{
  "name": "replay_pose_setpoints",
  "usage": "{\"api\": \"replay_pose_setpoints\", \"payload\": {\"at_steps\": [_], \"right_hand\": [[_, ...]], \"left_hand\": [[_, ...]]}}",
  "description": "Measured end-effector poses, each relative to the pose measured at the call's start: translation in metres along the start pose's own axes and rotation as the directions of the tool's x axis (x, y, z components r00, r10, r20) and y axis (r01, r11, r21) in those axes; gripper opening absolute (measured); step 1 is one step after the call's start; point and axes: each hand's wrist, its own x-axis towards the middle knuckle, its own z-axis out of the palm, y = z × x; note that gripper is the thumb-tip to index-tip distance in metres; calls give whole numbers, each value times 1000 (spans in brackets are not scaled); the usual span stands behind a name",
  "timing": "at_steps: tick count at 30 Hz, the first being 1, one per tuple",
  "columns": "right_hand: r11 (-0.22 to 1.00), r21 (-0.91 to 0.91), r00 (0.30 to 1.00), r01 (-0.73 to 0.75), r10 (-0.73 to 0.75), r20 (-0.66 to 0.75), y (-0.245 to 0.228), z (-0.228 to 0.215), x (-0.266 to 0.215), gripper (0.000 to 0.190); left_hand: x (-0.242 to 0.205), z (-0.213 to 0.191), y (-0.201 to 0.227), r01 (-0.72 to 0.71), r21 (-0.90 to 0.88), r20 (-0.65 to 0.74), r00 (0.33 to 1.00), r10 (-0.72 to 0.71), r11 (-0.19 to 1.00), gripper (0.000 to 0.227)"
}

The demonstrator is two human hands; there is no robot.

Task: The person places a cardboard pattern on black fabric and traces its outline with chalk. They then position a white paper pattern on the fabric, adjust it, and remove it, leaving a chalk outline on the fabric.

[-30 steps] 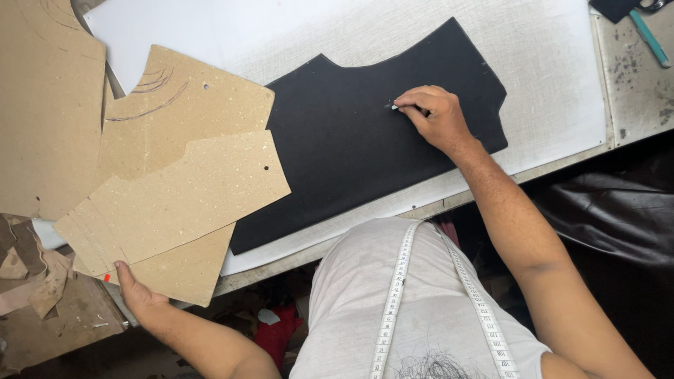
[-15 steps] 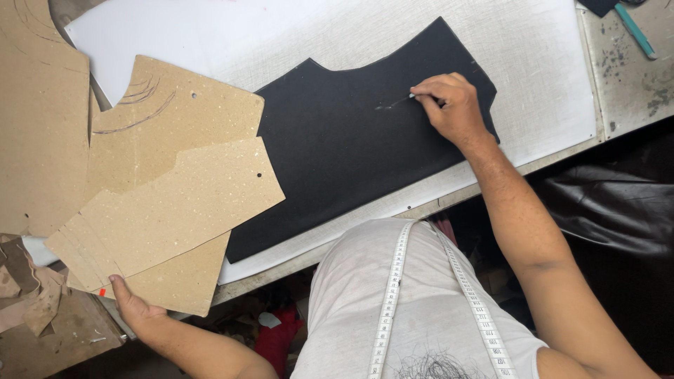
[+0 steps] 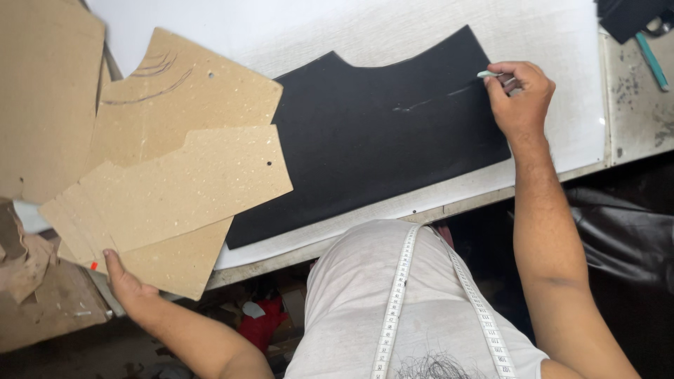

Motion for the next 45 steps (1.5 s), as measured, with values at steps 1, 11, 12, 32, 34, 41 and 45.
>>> {"api": "replay_pose_setpoints", "payload": {"at_steps": [1,11,12,32,34,41,45], "right_hand": [[990,141,998,-8,-1,64,-10,11,-2,14],[863,435,899,-257,48,436,-100,141,24,17],[861,419,888,-289,79,452,-106,150,34,18],[990,89,852,-105,44,522,-105,162,69,10],[993,62,840,-103,53,540,-104,150,62,11],[991,-78,809,-113,137,572,-94,104,43,12],[987,-141,788,-83,152,597,-93,81,36,12]], "left_hand": [[-1,-3,0,1,17,-21,1000,0,1000,84],[-24,17,13,27,-55,-61,998,-31,998,83],[-24,18,13,1,-84,-20,1000,-3,996,82],[-27,20,13,-21,-86,-58,998,16,996,89],[-25,19,12,-20,-86,-53,998,16,996,90],[-24,18,10,-21,-73,-79,997,15,997,90],[-23,18,12,-18,-55,-81,997,14,998,89]]}}
